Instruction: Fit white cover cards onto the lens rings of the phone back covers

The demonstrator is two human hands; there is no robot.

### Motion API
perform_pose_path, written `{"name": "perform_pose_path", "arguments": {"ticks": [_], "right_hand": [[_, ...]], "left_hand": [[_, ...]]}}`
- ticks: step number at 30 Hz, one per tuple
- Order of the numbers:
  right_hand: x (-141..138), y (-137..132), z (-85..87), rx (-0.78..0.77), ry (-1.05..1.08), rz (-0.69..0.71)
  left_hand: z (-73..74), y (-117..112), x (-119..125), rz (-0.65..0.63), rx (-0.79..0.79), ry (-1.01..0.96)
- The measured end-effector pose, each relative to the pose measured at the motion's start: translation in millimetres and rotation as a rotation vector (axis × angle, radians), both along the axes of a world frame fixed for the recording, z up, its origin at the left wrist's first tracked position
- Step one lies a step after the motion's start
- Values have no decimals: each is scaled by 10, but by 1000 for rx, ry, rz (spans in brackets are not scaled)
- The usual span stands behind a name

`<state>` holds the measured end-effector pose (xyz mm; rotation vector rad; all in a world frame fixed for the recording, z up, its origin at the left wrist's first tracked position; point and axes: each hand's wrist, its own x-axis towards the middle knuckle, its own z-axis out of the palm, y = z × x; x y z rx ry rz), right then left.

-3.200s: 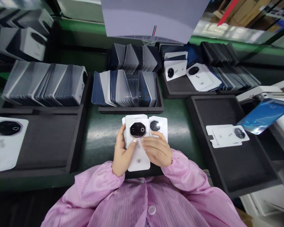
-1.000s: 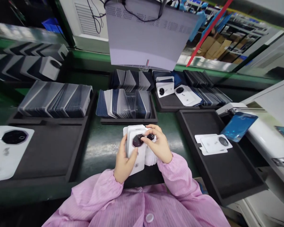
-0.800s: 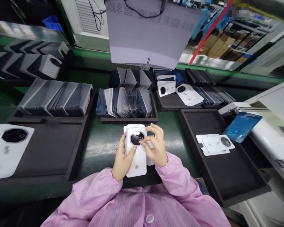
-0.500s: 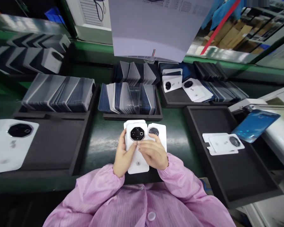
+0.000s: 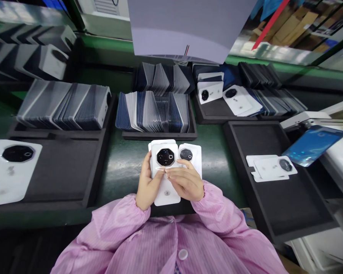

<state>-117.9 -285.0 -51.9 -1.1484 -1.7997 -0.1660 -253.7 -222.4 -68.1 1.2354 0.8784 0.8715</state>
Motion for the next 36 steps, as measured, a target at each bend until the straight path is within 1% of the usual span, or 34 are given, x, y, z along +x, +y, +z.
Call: {"name": "perform_pose_path", "arguments": {"ticks": [9,18,26,31,33,36], "right_hand": [[10,-17,-1,5,10,3],[16,-19,-7,4,-6,-6],[24,-14,-7,20,-3,-30],[16,-14,-12,16,-2,-31],[15,-18,-13,6,-8,-63],[26,-26,1,-47,43,-212]], "left_hand": [[20,-10,4,8,42,-4],[15,-18,6,7,13,-9],[45,-19,19,9,-10,4],[26,-23,10,10,-20,-6],[20,-31,8,6,-47,-19],[22,-46,14,-2,-83,-49]]}}
